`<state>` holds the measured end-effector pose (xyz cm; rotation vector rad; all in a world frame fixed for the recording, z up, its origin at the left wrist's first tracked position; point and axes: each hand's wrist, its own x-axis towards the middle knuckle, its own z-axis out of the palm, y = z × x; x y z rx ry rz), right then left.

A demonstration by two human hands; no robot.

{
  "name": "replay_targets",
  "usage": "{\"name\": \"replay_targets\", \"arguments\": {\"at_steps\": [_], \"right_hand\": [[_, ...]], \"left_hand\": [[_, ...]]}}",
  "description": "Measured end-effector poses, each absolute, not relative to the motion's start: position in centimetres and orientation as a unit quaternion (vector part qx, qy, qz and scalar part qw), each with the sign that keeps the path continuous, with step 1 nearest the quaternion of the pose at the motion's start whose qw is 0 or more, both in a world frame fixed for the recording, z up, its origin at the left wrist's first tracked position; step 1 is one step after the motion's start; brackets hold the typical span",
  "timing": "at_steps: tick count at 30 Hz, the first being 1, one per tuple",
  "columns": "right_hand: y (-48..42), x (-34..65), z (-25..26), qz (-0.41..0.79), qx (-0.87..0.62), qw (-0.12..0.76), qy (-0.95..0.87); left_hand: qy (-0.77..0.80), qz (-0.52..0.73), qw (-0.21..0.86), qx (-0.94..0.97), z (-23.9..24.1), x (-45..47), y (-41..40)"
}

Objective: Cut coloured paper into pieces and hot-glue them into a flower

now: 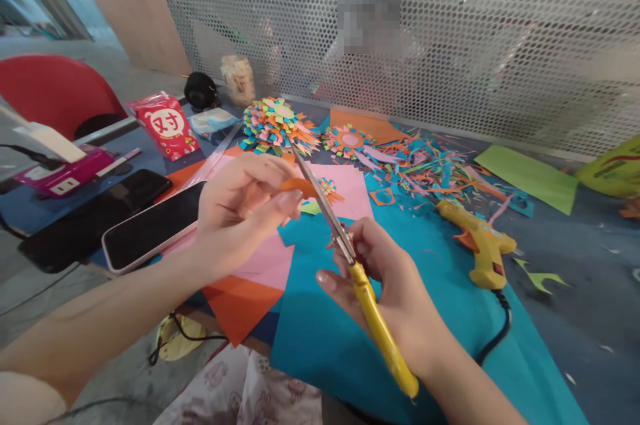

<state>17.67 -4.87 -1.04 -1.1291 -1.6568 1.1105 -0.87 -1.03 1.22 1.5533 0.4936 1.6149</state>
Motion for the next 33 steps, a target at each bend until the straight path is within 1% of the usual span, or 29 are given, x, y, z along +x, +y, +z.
{"name": "replay_targets", "arguments": {"at_steps": [5,16,25,30,33], "right_hand": [[-4.79,17.67,-1.17,0.464,-0.458,0.404,-0.642],[-4.79,17.9,-1.5,0.513,-0.453,0.396,-0.613],[-5.28,17.15,-1.14,0.501,-0.484,0.42,-0.581],[-4.79,17.31,-1.29,0.496,-0.448,0.43,-0.607],[-4.51,17.09,-0.69,0.473,-0.442,0.455,-0.611]], "left_hand": [[0.13,0.664,0.385,0.628,0.93,-0.71,-0.35],[0.131,0.671,0.368,0.63,0.74,-0.6,-0.28],[0.156,0.672,0.339,0.639,0.71,-0.82,-0.24],[0.166,0.667,0.359,0.631,0.93,-0.87,-0.21],[0.182,0.649,0.377,0.635,0.99,-0.88,-0.32]]}}
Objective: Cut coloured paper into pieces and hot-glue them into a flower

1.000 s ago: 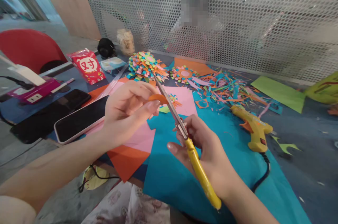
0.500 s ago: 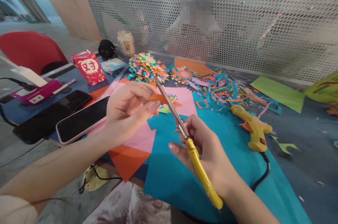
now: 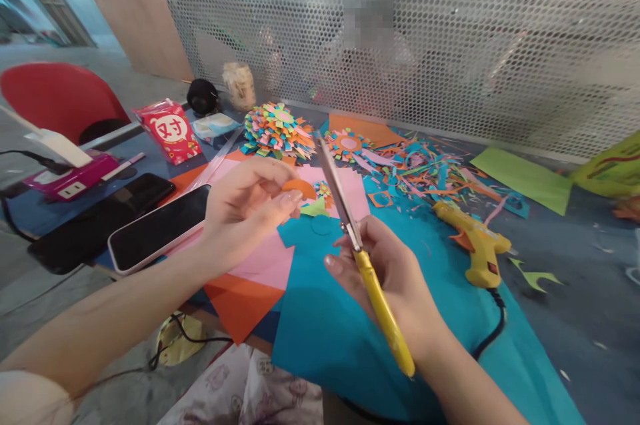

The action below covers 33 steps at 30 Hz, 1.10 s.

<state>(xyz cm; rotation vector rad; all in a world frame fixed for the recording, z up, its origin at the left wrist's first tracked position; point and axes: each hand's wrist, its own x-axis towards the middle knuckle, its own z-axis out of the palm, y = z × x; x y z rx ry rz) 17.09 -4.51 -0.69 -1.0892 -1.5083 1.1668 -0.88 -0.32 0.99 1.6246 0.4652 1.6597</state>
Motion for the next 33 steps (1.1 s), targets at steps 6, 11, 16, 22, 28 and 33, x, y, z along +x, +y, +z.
{"name": "replay_targets", "arguments": {"at_steps": [6,11,16,22,28,33], "right_hand": [[-4.5,16.5,0.6,0.403,-0.449,0.528,-0.598],[-4.4,17.0,0.3,0.342,-0.452,0.559,-0.605],[-4.6,16.7,0.5,0.326,-0.437,0.593,-0.592],[-4.8,16.4,1.3,0.324,-0.47,0.556,-0.604],[-4.6,16.5,1.4,0.347,-0.461,0.559,-0.595],[-4.3,16.4,1.2,0.364,-0.452,0.572,-0.58]], "left_hand": [[0.221,0.547,0.387,0.708,1.0,-1.0,-0.7],[0.2,0.47,0.307,0.803,1.1,-1.2,-0.8],[0.206,0.463,0.292,0.811,1.1,-1.1,-0.8],[0.195,0.484,0.267,0.81,1.0,-1.1,-0.6],[0.187,0.485,0.289,0.804,1.0,-1.2,-0.5],[0.266,0.454,0.375,0.764,0.8,-1.0,-0.8]]}}
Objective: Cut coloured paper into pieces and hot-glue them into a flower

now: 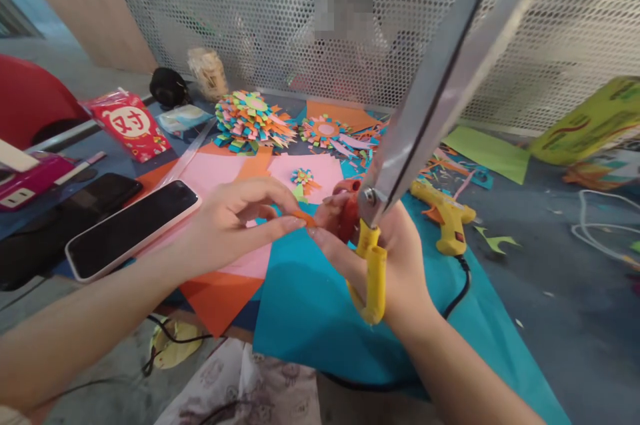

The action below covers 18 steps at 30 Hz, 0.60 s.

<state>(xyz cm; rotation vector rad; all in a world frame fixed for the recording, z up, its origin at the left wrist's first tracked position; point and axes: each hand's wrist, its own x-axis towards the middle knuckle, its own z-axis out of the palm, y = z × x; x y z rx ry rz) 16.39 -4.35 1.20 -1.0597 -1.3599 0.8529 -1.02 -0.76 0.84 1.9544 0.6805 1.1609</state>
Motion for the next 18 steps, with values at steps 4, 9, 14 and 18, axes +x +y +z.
{"name": "replay_targets", "arguments": {"at_steps": [4,9,14,18], "right_hand": [[-4.31,16.23,1.06,0.35,-0.471,0.569,-0.576],[-4.27,16.22,1.21,0.337,-0.485,0.548,-0.593],[-4.28,16.33,1.29,0.361,-0.47,0.555,-0.584],[-4.6,16.73,0.57,0.39,-0.457,0.491,-0.63]], "left_hand": [[0.264,0.475,0.423,0.725,0.15,-0.73,-0.8],[0.252,0.483,0.423,0.724,-0.18,-0.74,-0.73],[0.228,0.534,0.446,0.681,0.33,-0.7,-0.64],[0.186,0.615,0.445,0.624,0.62,-0.69,-0.46]]}}
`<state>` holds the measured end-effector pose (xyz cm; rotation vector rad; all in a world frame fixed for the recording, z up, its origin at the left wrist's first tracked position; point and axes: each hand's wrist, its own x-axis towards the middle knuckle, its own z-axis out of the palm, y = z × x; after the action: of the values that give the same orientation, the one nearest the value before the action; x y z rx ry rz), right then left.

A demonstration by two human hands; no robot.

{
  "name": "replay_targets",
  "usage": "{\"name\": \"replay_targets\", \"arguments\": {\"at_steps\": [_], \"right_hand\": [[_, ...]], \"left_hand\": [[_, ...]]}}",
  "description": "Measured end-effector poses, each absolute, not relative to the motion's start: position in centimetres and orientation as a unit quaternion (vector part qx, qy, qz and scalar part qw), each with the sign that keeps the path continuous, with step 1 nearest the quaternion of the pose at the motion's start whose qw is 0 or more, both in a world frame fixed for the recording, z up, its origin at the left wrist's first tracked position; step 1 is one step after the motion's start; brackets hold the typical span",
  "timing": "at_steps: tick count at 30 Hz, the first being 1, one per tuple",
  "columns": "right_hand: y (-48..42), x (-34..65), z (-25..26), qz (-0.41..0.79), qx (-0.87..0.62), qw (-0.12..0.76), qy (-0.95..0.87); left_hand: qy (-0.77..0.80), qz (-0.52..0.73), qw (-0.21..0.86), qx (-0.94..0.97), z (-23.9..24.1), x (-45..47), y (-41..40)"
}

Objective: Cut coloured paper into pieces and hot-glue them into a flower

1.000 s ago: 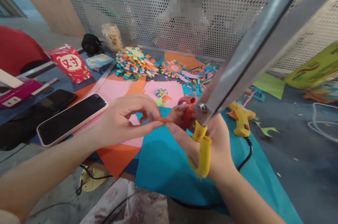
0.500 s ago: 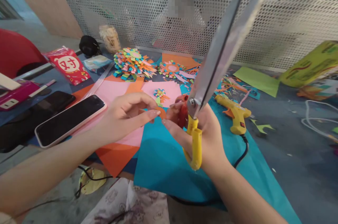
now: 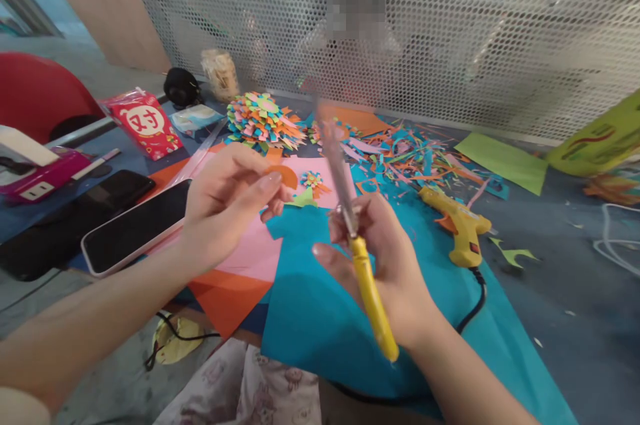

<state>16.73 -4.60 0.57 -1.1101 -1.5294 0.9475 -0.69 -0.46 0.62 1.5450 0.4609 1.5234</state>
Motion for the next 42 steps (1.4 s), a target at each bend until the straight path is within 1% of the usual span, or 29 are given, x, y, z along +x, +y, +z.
{"name": "replay_targets", "arguments": {"at_steps": [4,7,11,17,26,30,38,42], "right_hand": [[-4.9,17.2,-0.6,0.436,-0.492,0.406,-0.635],[-4.9,17.3,-1.0,0.458,-0.499,0.378,-0.631],[-5.0,17.3,-0.9,0.463,-0.481,0.385,-0.637],[-5.0,17.3,-0.9,0.451,-0.505,0.375,-0.633],[-5.1,16.9,-0.7,0.48,-0.494,0.373,-0.622],[-5.3,16.7,-0.5,0.466,-0.508,0.408,-0.599],[-5.1,16.9,-0.7,0.492,-0.456,0.422,-0.61],[-5.2,16.8,-0.6,0.501,-0.452,0.407,-0.616]], "left_hand": [[0.167,0.647,0.427,0.609,0.5,-0.8,-0.4],[0.162,0.655,0.419,0.608,0.5,-0.8,-0.5],[0.176,0.645,0.429,0.607,0.6,-0.7,-0.7],[0.195,0.642,0.405,0.621,0.5,-0.6,-0.9],[0.203,0.641,0.411,0.615,0.7,-0.5,-0.9],[0.21,0.632,0.399,0.631,0.7,-0.5,-0.9],[0.21,0.643,0.379,0.631,0.4,-0.4,-0.7],[0.196,0.636,0.389,0.637,0.5,-0.4,-0.6]]}}
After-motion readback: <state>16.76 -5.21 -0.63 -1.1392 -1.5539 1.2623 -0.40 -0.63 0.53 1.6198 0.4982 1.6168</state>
